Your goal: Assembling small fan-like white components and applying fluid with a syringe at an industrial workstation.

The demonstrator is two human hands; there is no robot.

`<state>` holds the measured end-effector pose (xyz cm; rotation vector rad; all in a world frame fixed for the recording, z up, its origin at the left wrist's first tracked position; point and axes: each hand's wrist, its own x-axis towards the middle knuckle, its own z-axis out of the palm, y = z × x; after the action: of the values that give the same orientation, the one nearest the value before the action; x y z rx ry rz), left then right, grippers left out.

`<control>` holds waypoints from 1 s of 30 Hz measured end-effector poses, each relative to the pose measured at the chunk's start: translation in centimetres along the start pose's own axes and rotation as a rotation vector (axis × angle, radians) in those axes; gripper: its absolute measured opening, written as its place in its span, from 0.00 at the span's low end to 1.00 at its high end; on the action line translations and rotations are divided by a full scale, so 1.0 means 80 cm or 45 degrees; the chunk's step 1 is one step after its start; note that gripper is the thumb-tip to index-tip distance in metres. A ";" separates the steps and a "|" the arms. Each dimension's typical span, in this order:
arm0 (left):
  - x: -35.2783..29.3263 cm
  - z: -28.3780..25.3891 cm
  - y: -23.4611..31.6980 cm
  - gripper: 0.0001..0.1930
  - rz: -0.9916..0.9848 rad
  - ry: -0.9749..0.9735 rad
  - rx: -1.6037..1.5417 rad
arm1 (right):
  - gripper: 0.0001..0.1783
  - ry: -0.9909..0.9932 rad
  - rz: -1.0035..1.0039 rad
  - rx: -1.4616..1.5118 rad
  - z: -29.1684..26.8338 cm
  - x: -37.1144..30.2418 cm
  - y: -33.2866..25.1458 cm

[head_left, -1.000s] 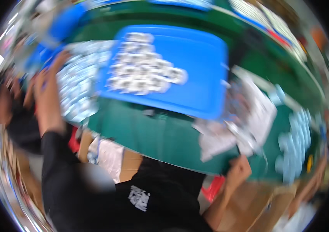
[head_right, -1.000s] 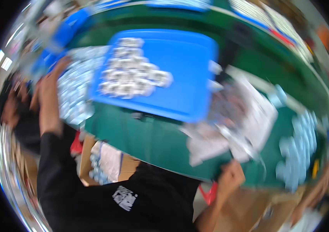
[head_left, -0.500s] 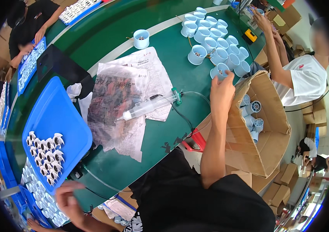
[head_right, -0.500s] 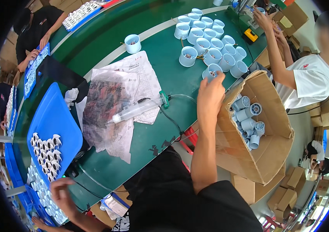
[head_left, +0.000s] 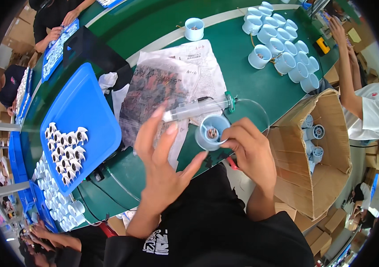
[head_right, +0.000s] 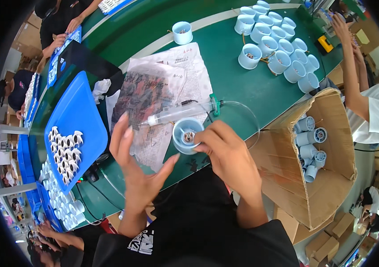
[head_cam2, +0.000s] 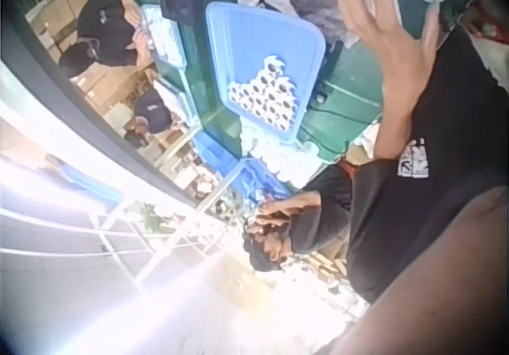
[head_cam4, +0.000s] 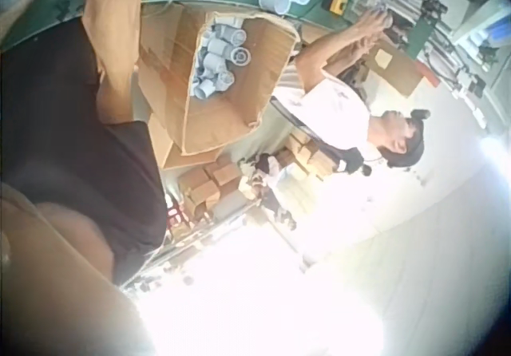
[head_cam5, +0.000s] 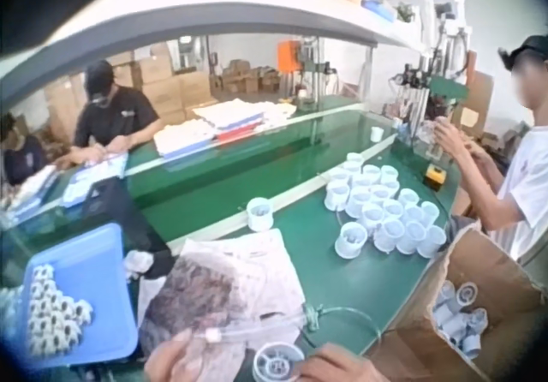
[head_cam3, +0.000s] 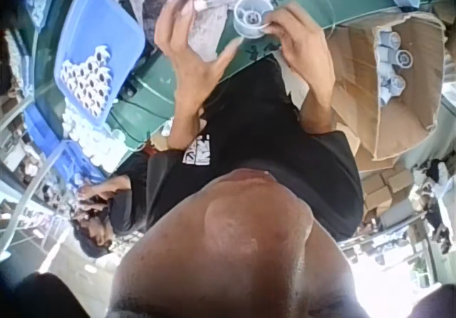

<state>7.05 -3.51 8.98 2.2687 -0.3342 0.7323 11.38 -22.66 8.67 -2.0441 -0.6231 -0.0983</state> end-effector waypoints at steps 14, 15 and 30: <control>0.043 0.003 -0.038 0.27 -0.696 -0.442 -0.452 | 0.23 0.016 0.800 1.681 0.058 -0.016 0.060; 0.049 0.014 -0.038 0.29 -0.540 -0.491 -0.283 | 0.24 0.090 0.842 1.725 0.066 -0.015 0.055; 0.019 -0.012 -0.004 0.30 -0.054 -0.730 -0.347 | 0.24 -0.115 0.456 1.578 0.100 0.020 0.053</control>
<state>8.04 -2.61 10.28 2.1732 -0.6094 -0.0075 13.33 -17.21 1.55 -0.9134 -0.2254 0.4839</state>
